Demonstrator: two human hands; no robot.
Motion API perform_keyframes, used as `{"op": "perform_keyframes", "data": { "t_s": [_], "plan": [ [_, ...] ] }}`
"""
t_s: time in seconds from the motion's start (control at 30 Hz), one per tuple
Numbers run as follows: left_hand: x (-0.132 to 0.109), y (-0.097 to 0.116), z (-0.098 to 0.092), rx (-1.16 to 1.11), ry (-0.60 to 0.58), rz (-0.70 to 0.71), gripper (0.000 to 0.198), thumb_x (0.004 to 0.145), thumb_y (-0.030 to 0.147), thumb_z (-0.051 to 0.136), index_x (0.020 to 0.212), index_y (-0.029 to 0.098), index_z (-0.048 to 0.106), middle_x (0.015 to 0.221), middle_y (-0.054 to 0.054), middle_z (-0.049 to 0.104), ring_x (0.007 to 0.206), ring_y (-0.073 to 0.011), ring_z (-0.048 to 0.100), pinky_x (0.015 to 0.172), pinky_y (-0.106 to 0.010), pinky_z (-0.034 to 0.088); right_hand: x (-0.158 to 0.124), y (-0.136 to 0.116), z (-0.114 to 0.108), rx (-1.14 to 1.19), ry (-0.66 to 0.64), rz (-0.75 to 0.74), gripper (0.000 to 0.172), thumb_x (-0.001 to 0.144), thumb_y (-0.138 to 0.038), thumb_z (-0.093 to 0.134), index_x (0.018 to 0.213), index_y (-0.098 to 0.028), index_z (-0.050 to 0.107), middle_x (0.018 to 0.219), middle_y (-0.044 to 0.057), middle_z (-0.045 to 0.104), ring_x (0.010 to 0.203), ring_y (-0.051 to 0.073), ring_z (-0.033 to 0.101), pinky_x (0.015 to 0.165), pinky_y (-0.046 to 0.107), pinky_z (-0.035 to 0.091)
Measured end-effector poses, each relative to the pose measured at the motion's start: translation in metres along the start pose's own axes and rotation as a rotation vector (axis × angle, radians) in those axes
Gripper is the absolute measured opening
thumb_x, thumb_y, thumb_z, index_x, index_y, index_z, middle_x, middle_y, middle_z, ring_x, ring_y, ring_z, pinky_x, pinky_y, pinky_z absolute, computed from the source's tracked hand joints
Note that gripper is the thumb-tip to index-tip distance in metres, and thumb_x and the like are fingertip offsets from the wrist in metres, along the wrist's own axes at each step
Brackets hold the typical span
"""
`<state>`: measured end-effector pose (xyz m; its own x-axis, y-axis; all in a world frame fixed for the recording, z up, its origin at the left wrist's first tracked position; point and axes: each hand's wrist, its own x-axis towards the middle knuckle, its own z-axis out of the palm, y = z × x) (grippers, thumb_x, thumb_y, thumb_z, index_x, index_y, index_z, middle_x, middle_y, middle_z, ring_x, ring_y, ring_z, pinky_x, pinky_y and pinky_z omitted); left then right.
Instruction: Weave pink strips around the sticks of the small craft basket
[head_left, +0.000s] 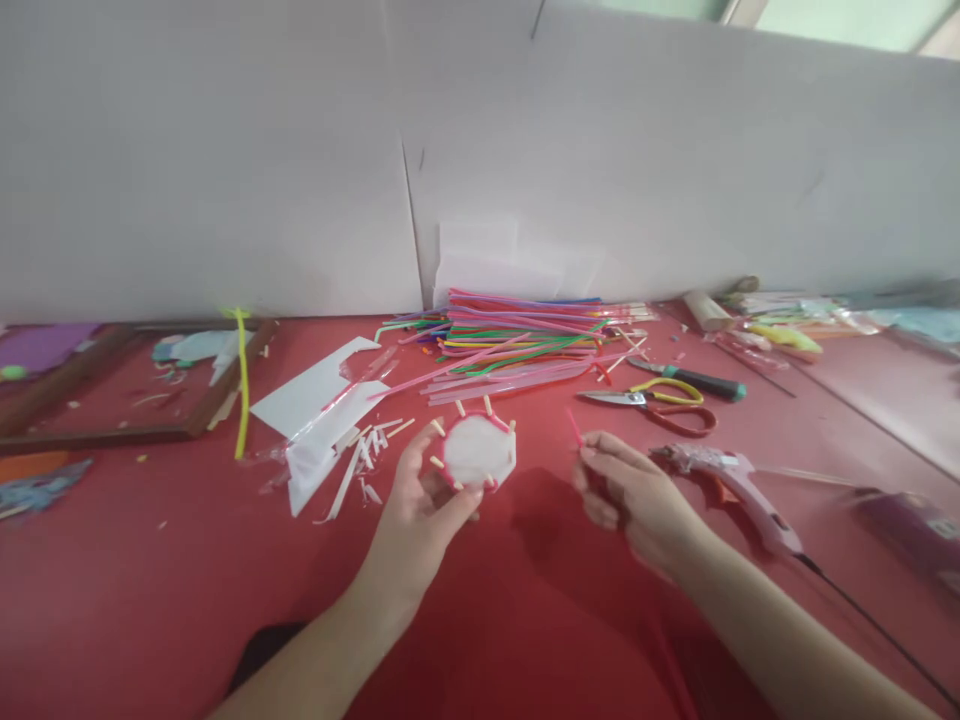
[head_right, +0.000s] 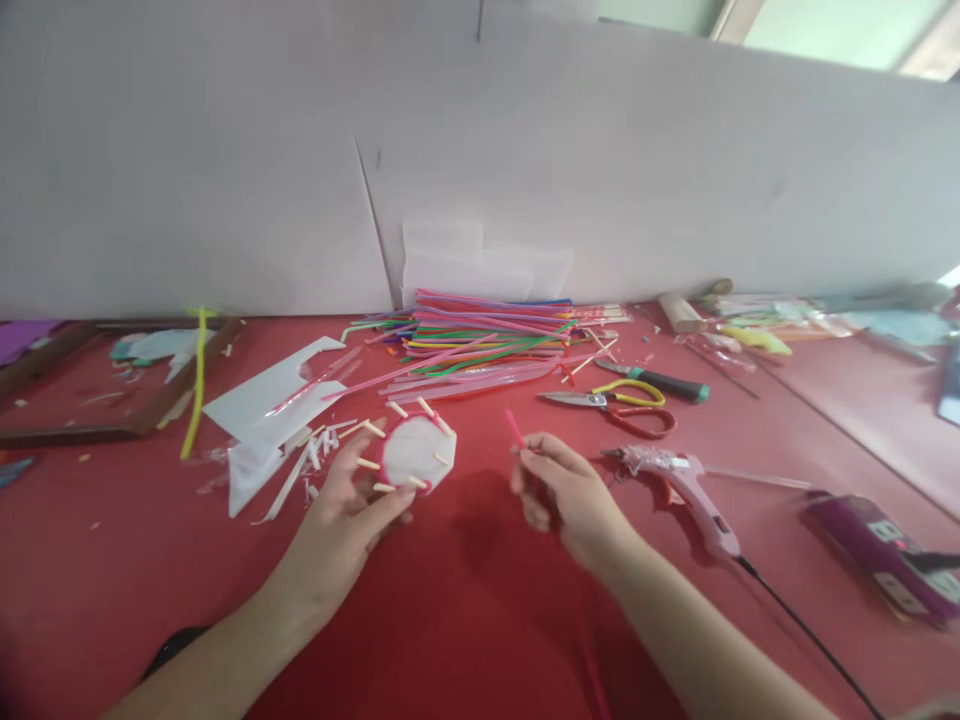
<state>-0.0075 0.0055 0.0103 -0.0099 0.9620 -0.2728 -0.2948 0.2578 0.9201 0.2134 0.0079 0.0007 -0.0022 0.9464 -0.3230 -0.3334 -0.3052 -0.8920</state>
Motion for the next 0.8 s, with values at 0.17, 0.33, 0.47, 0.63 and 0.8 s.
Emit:
{"op": "perform_keyframes", "data": {
  "t_s": [0.17,0.33,0.47,0.63,0.8],
  "plan": [
    [0.002,-0.005,-0.005,-0.02,-0.166,-0.061,0.072,0.071,0.019,0.082,0.132,0.027,0.046,0.08,0.0,0.072,0.077,-0.0168,0.07,0.063,-0.022,0.054,-0.004,0.012,0.009,-0.008,0.045,-0.045,0.033,0.076,-0.048,0.074,0.078,-0.021,0.055,0.058,-0.008,0.048,0.038,0.002,0.027,0.036,0.015,0.021],
    [-0.004,-0.003,-0.002,-0.012,-0.23,-0.052,0.07,0.073,0.019,0.081,0.133,0.028,0.046,0.103,-0.007,0.075,0.097,-0.021,0.071,0.084,-0.028,0.055,-0.011,0.019,0.011,-0.039,-0.021,-0.005,0.032,0.079,-0.05,0.07,0.085,-0.023,0.054,0.06,-0.008,0.053,0.037,0.003,0.03,0.034,0.016,0.028],
    [-0.011,0.0,0.003,0.002,-0.218,-0.045,0.067,0.072,0.02,0.082,0.132,0.029,0.055,0.111,-0.009,0.074,0.101,-0.0225,0.07,0.089,-0.029,0.054,-0.013,0.018,0.01,-0.051,0.003,0.032,0.037,0.081,-0.044,0.07,0.109,-0.029,0.052,0.052,-0.012,0.045,0.036,0.003,0.025,0.034,0.014,0.023],
    [-0.013,0.003,0.004,0.005,-0.287,-0.095,0.066,0.071,0.017,0.081,0.132,0.028,0.058,0.119,-0.01,0.071,0.108,-0.0253,0.068,0.091,-0.031,0.055,-0.013,0.015,0.01,-0.064,-0.026,0.006,0.029,0.078,-0.045,0.072,0.091,-0.023,0.058,0.055,-0.008,0.05,0.038,0.005,0.035,0.036,0.018,0.033],
    [-0.015,0.002,0.005,-0.002,-0.234,-0.096,0.075,0.069,0.018,0.083,0.138,0.031,0.053,0.111,-0.008,0.074,0.097,-0.0216,0.071,0.083,-0.026,0.056,-0.014,0.015,0.01,-0.031,0.02,-0.047,0.027,0.076,-0.042,0.075,0.078,-0.022,0.058,0.055,-0.007,0.045,0.044,0.006,0.037,0.04,0.018,0.034]
  ]
}}
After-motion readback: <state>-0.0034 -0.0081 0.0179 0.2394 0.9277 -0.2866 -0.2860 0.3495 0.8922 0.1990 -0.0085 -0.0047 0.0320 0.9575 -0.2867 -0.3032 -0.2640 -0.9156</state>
